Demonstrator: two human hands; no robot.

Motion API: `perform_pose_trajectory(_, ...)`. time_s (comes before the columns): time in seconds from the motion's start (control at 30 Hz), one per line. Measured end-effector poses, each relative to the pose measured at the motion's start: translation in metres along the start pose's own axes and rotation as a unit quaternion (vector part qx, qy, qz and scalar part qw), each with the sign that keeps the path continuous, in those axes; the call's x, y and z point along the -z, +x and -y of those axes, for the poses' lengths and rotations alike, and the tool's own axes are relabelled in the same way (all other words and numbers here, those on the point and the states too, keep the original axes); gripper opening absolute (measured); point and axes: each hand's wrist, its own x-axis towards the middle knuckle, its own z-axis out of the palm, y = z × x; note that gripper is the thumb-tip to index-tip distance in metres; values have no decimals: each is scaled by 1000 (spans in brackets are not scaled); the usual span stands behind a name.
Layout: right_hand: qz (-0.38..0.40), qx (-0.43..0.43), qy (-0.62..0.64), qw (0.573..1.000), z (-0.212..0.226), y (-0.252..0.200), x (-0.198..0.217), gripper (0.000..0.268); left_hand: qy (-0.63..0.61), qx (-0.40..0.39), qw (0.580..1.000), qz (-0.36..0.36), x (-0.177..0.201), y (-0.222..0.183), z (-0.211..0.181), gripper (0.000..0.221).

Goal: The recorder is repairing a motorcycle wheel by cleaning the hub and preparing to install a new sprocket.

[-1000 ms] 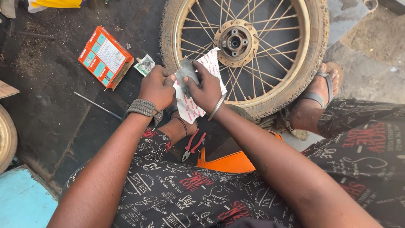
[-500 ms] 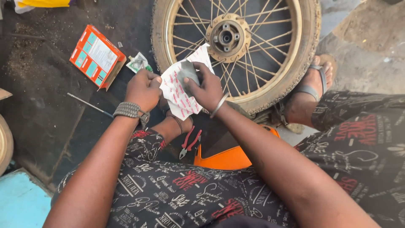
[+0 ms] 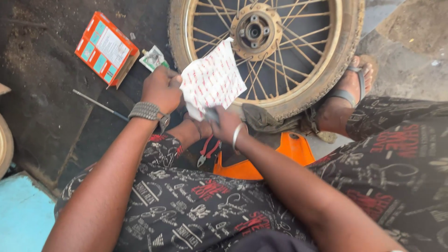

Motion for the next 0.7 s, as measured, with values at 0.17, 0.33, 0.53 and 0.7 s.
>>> perform_pose_trajectory(0.17,-25,40,62,997,0,16,29,46,-16,44,999,12,13,8,-11,24)
perform_pose_trajectory(0.33,-77,-38,93,992,-2,34,67,51,15,12,1000,5,11,13,-4,23)
perform_pose_trajectory(0.53,-99,-94,123,983,-3,37,77,53,-161,66,985,12,-13,3,3,14)
perform_pose_trajectory(0.7,-145,-131,267,944,9,43,84,42,-368,137,920,-19,-25,-3,-10,9)
